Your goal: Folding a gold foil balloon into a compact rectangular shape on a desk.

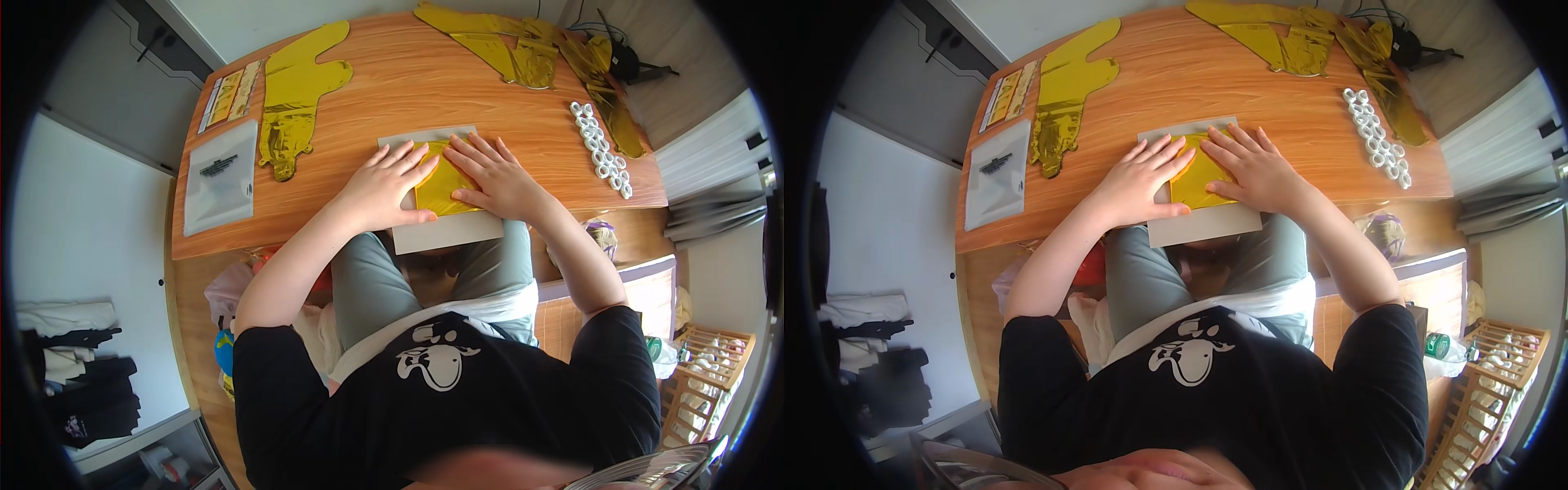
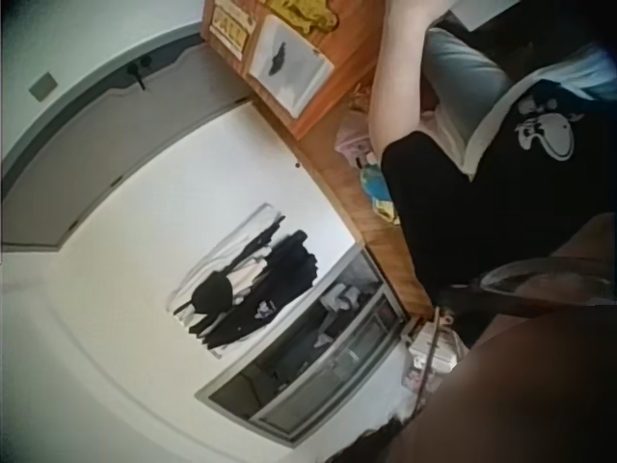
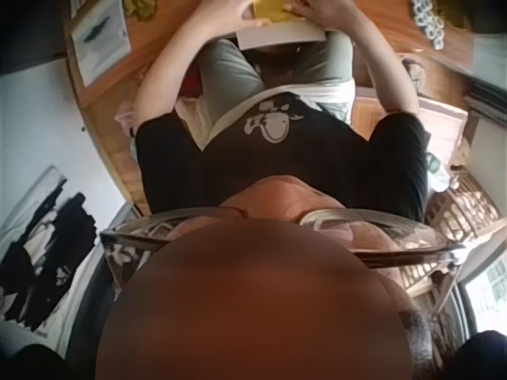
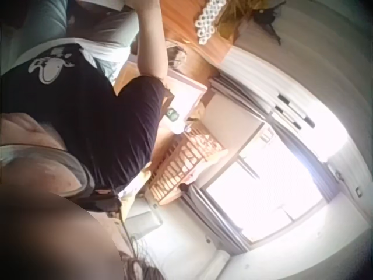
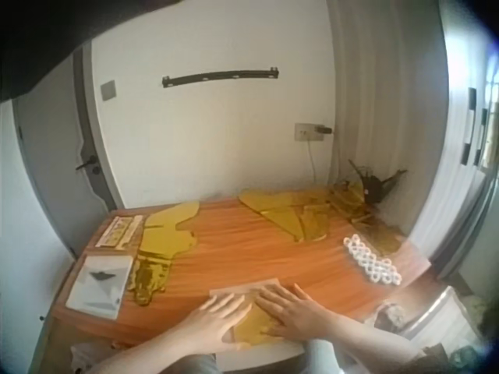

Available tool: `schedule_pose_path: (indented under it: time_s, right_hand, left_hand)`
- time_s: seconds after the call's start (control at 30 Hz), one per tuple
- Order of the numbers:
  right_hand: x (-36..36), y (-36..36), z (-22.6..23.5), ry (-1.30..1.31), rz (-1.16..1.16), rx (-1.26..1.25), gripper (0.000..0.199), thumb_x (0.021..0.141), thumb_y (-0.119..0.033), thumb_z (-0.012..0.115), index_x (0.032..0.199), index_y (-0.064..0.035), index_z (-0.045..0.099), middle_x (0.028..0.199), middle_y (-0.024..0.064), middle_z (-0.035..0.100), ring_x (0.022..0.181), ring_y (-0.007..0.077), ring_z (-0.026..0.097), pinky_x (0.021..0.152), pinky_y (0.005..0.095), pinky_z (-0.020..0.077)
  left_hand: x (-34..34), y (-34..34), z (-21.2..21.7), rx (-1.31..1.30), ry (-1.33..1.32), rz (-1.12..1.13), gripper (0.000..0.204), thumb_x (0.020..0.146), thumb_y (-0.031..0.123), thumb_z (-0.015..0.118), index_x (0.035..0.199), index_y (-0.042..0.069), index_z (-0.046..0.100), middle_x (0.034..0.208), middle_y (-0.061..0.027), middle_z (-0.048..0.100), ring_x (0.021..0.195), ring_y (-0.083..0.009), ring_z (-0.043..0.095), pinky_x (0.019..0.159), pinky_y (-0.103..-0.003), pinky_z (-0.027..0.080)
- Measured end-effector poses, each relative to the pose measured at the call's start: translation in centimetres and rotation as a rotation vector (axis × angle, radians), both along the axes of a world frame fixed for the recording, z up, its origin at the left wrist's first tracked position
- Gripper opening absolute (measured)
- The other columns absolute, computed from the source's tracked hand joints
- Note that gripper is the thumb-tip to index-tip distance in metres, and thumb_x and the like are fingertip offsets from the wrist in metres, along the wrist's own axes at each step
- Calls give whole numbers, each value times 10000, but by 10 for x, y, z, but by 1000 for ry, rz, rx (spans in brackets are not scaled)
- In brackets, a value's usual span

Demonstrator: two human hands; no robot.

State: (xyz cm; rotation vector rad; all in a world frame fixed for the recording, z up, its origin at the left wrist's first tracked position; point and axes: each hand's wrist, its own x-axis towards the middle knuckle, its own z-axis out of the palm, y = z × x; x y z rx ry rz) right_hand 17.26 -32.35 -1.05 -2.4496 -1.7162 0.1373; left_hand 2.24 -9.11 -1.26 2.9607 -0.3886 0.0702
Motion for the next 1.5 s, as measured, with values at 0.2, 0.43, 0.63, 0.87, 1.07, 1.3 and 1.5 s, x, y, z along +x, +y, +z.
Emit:
schedule_pose_path:
  time_s: [0.2,0.43,0.63,0.87,1.07,1.3,1.5]
  right_hand:
    - [25,-8,7,55,105,-62,876,940,-656,571,1641,-215,286,1707,73,254,1582,327,187,1283,534,101]
    - [49,-14,16,171,243,-135,1047,828,-724,620,1653,-198,248,1717,64,224,1591,275,168,1294,502,95]
    - [57,-19,13,246,266,-92,1003,871,-654,642,1645,-142,261,1719,99,205,1593,275,156,1294,492,82]
    - [18,26,45,564,32,-74,721,1004,-449,595,1572,-54,391,1641,152,372,1537,355,302,1254,509,244]
    - [-36,45,-14,-81,-38,231,723,1029,-517,527,1585,-82,371,1624,154,396,1507,378,351,1229,552,273]
    - [-36,44,-19,-63,-41,272,741,1020,-537,520,1595,-99,358,1636,142,382,1520,369,330,1242,563,230]
    - [-39,45,-14,-117,-83,177,730,1015,-563,509,1584,-122,390,1647,103,376,1539,340,302,1234,640,175]
  left_hand:
    - [3,2,0,10,2,-5,974,880,677,643,1610,111,335,1659,-160,331,1549,-361,267,1260,-523,228]
    - [2,2,2,13,39,-4,988,881,699,629,1609,102,333,1661,-149,325,1545,-367,263,1244,-540,247]
    - [2,0,3,15,73,5,1023,879,683,643,1626,83,286,1680,-140,281,1558,-363,226,1258,-542,206]
    - [3,3,-4,36,30,-2,1029,868,698,650,1619,92,292,1653,-154,327,1535,-389,270,1240,-578,234]
    - [2,4,-9,67,78,41,1098,842,705,682,1619,50,267,1667,-188,296,1562,-372,227,1260,-549,202]
    - [-5,17,-14,-321,-34,135,1228,762,757,713,1617,6,251,1685,-206,247,1578,-347,191,1273,-554,137]
    - [-19,13,2,-64,79,249,1410,580,827,773,1615,14,268,1685,-198,256,1582,-319,197,1268,-589,110]
